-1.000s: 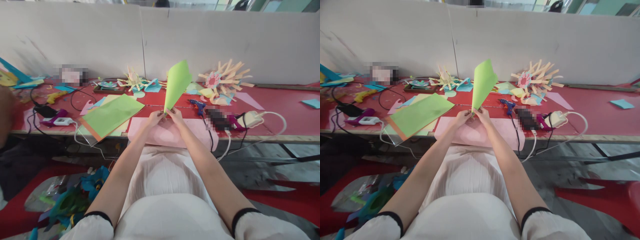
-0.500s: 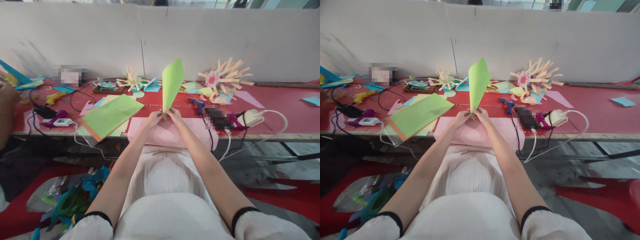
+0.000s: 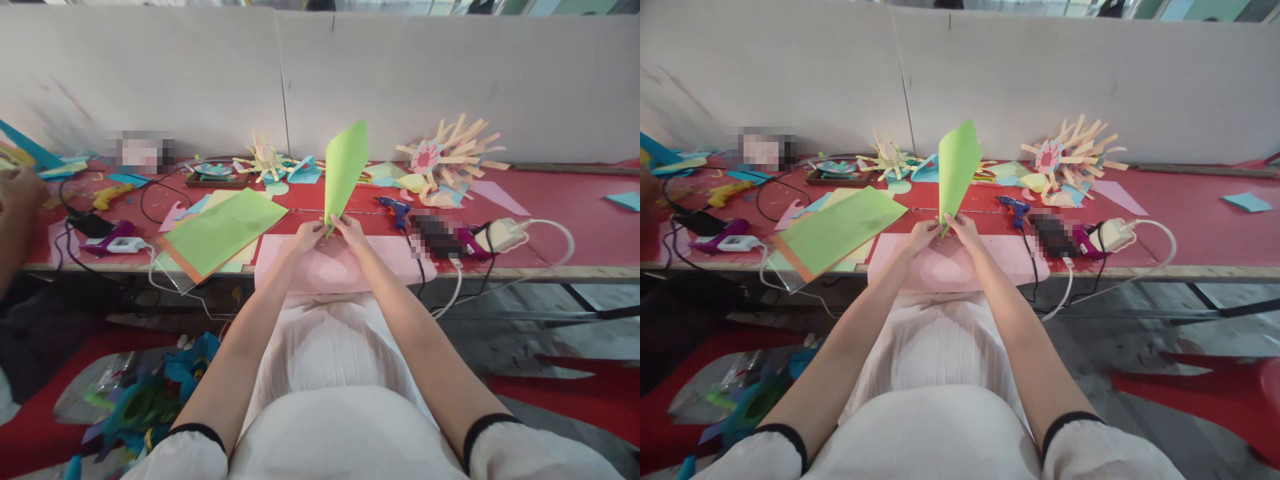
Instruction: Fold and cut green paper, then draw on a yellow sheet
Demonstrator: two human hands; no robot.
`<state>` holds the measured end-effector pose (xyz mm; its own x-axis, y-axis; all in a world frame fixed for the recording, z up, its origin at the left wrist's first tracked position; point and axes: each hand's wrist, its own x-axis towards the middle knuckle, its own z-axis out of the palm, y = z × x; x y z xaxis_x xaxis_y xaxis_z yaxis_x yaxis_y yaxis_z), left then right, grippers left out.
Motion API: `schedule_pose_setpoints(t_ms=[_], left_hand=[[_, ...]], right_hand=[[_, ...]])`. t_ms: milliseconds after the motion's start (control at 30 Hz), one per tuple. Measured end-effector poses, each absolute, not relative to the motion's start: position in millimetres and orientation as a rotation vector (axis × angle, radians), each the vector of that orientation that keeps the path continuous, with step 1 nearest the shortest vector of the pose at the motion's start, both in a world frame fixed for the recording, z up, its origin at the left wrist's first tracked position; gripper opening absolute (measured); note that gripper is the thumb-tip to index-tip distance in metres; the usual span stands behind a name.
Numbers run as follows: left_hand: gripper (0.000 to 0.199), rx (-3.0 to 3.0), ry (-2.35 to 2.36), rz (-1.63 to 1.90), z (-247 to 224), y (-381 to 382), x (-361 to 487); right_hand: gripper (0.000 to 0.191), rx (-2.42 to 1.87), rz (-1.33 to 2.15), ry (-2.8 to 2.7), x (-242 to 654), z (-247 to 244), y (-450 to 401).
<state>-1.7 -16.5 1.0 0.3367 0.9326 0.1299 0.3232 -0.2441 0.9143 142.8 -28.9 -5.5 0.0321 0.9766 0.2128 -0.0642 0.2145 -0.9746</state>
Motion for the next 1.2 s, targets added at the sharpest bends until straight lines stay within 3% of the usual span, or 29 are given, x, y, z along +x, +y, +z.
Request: schedule_pose_setpoints(t_ms=[367,667,1200], left_hand=[[0.033,1.798,1.04,0.959,15,-23,-2],[0.029,1.825,1.078,0.977,10,-21,-3],[0.042,1.742,1.059,1.013,6,-15,-3]], right_hand=[[0.041,-1.018,1.096,-1.162,144,-11,-25],[0.04,-1.056,1.028,-1.186,145,-14,-22],[0.04,-1.034,1.081,-1.204,145,-11,-24]])
